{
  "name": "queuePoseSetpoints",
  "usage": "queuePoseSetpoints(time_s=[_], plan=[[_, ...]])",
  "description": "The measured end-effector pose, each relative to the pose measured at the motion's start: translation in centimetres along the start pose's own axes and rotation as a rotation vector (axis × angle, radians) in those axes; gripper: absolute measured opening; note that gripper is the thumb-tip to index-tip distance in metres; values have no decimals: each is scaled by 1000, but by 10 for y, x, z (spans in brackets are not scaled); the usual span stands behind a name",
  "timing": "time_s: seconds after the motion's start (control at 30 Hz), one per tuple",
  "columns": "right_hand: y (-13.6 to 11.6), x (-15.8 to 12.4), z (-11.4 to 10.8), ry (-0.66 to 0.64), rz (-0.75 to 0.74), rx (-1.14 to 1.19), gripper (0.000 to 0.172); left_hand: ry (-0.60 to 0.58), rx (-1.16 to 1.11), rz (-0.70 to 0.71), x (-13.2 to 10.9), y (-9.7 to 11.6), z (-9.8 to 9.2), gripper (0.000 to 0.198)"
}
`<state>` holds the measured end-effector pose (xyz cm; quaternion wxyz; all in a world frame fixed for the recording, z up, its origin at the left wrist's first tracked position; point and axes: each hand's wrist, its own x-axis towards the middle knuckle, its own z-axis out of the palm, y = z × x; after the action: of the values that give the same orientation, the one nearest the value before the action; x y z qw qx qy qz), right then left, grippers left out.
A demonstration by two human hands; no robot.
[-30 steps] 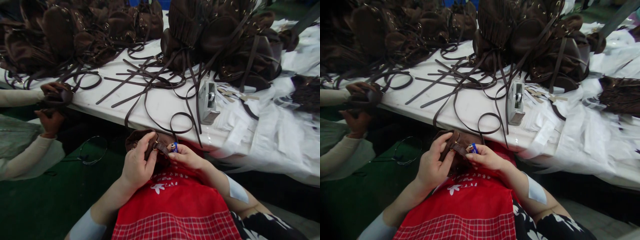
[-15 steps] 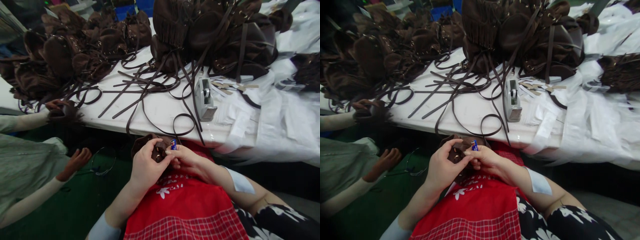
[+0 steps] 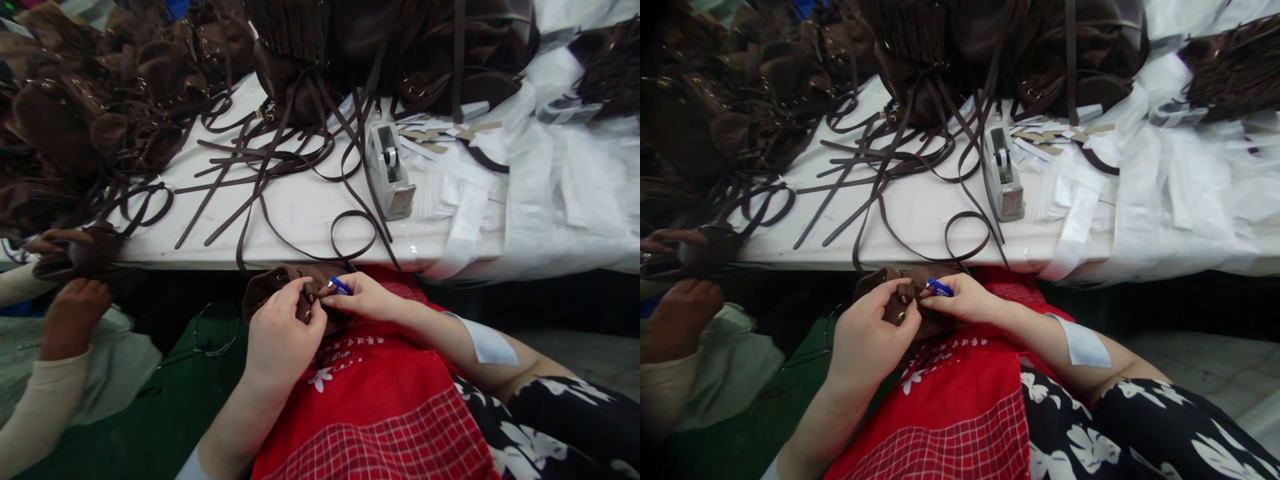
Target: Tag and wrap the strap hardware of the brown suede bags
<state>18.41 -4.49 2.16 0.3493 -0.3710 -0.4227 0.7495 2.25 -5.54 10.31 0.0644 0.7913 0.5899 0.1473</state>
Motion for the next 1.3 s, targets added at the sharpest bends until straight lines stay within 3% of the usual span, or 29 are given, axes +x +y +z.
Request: queuePoseSetpoints(time_s=[0.1,0.17,0.27,0.37,0.6,1.3], plan=[[-8,-5,-5,115,-161,-270,42,-9,12,-29,1,-1,1,31],[-13,-6,-10,186,-232,-435,49,-23,12,-47,1,-1,1,32],[-17,-5,-13,238,-223,-588,59,-49,16,-61,1,1,1,31],[-19,-2,-12,275,-170,-667,58,-59,35,-60,1,3,1,32],[-23,4,-6,290,-147,-741,50,-53,78,-2,2,8,3,32],[-26,2,-2,242,-134,-716,52,-57,50,-23,2,7,3,31]])
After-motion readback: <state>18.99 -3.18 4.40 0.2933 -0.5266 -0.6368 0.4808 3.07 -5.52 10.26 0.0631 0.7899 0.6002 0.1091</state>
